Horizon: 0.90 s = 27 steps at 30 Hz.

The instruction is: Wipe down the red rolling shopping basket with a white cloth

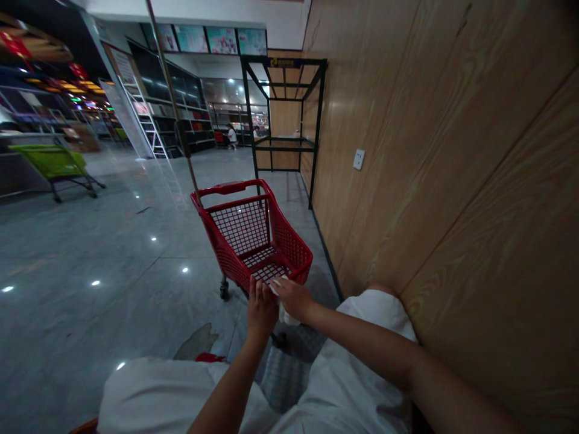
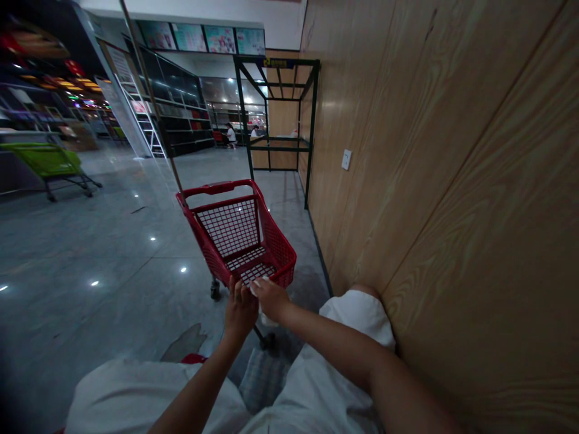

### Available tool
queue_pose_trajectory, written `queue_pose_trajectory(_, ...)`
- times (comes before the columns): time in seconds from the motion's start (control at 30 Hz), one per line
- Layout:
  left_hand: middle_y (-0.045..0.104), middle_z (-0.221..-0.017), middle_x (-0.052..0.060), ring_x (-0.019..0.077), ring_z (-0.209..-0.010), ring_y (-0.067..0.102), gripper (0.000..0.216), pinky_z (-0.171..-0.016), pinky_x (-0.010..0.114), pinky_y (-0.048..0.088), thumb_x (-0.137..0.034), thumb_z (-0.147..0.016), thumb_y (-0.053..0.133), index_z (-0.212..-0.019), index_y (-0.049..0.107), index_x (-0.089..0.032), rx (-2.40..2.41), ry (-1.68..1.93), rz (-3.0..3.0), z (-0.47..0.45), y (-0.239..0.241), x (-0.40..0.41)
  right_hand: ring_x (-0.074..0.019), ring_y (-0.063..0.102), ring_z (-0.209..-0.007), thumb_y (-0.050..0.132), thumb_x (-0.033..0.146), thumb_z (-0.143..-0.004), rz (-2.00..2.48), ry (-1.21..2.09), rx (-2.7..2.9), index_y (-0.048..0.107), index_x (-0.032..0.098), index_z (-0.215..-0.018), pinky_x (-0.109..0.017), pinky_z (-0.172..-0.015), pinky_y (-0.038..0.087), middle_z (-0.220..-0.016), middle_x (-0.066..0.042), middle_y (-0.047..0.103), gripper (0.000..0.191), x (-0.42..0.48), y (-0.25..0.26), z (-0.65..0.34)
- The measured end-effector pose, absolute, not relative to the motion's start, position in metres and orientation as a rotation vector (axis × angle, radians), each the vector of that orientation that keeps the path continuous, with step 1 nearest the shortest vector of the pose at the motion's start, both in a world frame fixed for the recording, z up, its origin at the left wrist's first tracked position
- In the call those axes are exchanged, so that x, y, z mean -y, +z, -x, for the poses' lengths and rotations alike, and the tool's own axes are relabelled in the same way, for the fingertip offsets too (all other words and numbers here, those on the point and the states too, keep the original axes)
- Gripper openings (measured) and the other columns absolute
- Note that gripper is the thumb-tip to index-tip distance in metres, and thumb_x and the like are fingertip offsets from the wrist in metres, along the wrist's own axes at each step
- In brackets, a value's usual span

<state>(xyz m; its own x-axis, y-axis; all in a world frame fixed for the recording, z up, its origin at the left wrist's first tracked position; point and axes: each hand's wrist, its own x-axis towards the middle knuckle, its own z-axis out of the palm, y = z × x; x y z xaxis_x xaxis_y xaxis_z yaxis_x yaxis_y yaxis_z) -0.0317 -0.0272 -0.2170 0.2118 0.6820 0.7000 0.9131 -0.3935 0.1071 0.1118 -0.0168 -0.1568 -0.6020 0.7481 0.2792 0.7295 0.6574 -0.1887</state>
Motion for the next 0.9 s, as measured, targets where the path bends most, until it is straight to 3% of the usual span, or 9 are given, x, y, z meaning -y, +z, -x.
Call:
queue_pose_trajectory(0.13, 0.049, -0.127, 0.018, 0.0338, -0.143, 0.019, 0.042, -0.107, 0.054, 0.042, -0.007, -0.080, 0.046, -0.122, 0.046, -0.012, 1.456, -1.009, 2.143, 0.042, -0.217, 0.029, -0.0187, 0.052, -0.118, 0.039, 0.006, -0.090, 1.168, -0.016, 2.635, 0.046, 0.023, -0.138, -0.035, -0.097, 0.047, -0.138, -0.008, 0.051, 0.051, 0.004, -0.153, -0.144)
queue_pose_trajectory(0.27, 0.049, -0.127, 0.017, 0.0338, -0.143, 0.018, 0.043, -0.106, 0.054, 0.044, -0.005, -0.079, 0.045, -0.121, 0.044, -0.014, 1.447, -1.036, 2.197, 0.046, -0.221, 0.024, -0.0185, 0.052, -0.119, 0.040, 0.000, -0.087, 1.510, -0.070, 2.487, 0.047, 0.025, -0.137, -0.035, -0.097, 0.047, -0.142, -0.006, 0.049, 0.057, -0.024, -0.147, -0.199)
queue_pose_trajectory(0.37, 0.048, -0.127, 0.016, 0.0338, -0.144, 0.016, 0.042, -0.106, 0.055, 0.044, -0.004, -0.078, 0.045, -0.119, 0.044, -0.016, 1.502, -1.104, 2.164, 0.039, -0.223, 0.023, -0.0180, 0.046, -0.127, 0.040, -0.005, -0.081, 1.576, -0.017, 2.402, 0.047, 0.023, -0.138, -0.035, -0.104, 0.042, -0.144, -0.007, 0.047, 0.064, -0.033, -0.146, -0.213)
queue_pose_trajectory(0.53, 0.046, -0.125, 0.017, 0.0340, -0.145, 0.008, 0.043, -0.109, 0.056, 0.039, -0.007, -0.078, 0.047, -0.120, 0.042, -0.015, 1.579, -1.142, 2.095, 0.025, -0.220, 0.026, -0.0202, 0.041, -0.131, 0.039, -0.001, -0.084, 1.464, 0.082, 2.350, 0.049, 0.013, -0.136, -0.038, -0.110, 0.034, -0.139, -0.015, 0.050, 0.055, -0.013, -0.161, -0.162)
queue_pose_trajectory(0.77, 0.054, -0.109, 0.012, 0.0321, -0.137, 0.033, 0.042, -0.109, 0.062, 0.035, -0.009, -0.081, 0.044, -0.123, 0.047, -0.017, 1.469, -0.967, 2.147, 0.037, -0.218, 0.024, -0.0205, 0.040, -0.132, 0.036, 0.008, -0.090, 1.250, 0.098, 2.370, 0.047, 0.012, -0.138, -0.035, -0.111, 0.034, -0.142, -0.012, 0.047, 0.049, 0.028, -0.176, -0.089)
queue_pose_trajectory(0.9, 0.054, -0.105, 0.011, 0.0311, -0.137, 0.033, 0.039, -0.109, 0.058, 0.038, -0.009, -0.081, 0.044, -0.119, 0.049, -0.017, 1.416, -0.932, 2.163, 0.046, -0.218, 0.022, -0.0206, 0.047, -0.125, 0.039, 0.009, -0.090, 1.157, 0.077, 2.483, 0.045, 0.016, -0.139, -0.032, -0.105, 0.041, -0.144, -0.009, 0.046, 0.050, 0.027, -0.166, -0.098)
